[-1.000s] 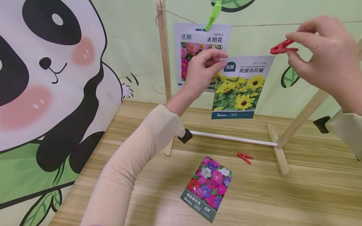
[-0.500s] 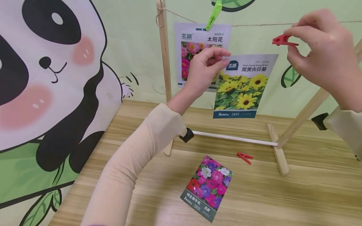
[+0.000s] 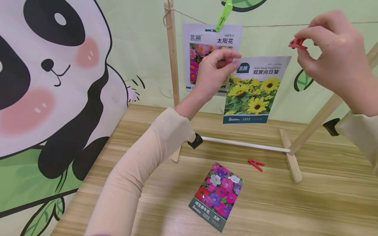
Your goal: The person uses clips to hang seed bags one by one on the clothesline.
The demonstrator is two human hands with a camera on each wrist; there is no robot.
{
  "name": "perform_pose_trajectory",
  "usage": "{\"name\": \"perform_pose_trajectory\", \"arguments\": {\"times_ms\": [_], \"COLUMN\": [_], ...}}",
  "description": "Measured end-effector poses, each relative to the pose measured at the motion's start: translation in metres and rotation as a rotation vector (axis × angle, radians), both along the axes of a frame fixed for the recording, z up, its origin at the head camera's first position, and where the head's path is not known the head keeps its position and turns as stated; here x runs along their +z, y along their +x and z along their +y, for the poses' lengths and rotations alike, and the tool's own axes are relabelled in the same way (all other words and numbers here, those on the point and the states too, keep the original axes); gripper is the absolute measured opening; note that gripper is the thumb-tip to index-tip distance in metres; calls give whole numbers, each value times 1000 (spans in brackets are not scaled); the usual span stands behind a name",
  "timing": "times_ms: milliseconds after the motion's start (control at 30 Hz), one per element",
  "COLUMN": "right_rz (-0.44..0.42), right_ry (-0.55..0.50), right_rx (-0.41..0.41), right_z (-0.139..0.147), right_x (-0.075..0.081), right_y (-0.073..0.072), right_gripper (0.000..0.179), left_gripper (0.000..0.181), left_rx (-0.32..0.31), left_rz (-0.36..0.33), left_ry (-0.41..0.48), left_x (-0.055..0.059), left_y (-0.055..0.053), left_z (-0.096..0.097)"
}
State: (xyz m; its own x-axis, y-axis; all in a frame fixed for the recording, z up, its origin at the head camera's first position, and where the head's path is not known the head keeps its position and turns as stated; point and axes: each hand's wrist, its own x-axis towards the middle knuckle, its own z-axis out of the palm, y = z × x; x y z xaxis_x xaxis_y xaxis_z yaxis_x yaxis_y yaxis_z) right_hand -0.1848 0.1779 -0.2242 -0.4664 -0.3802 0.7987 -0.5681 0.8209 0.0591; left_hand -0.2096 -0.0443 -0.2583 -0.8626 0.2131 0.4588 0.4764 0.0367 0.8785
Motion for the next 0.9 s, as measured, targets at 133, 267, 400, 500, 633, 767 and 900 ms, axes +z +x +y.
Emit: {"name": "perform_pose_trajectory", "arguments": {"times_ms": [133, 267, 400, 500, 633, 767, 900], "right_rz": [12, 9, -6, 2, 31, 36, 51], "right_ry": [5, -12, -55, -14, 40, 23, 4], "right_rx": [1, -9, -24, -33, -30, -31, -28], "right_z": [2, 3, 1, 1, 1, -1, -1], "right_x": [1, 2, 2, 5, 9, 12, 13], "right_y": [-2, -2, -2, -2, -1, -2, -3], "right_gripper": [21, 22, 22, 24, 24, 24, 24], "left_gripper": [19, 19, 19, 19, 19, 18, 19], "left_rx": [3, 6, 11, 20, 31, 41, 46], "left_rz": [4, 12, 39, 56, 60, 62, 71], "left_ry": [0, 3, 3, -3, -4, -8, -14], "left_x": [2, 2, 0, -4, -7, -5, -2], "left_y": [1, 0, -6, -14, -23, -25, -25], "left_z": [1, 2, 4, 6, 9, 11, 13]}}
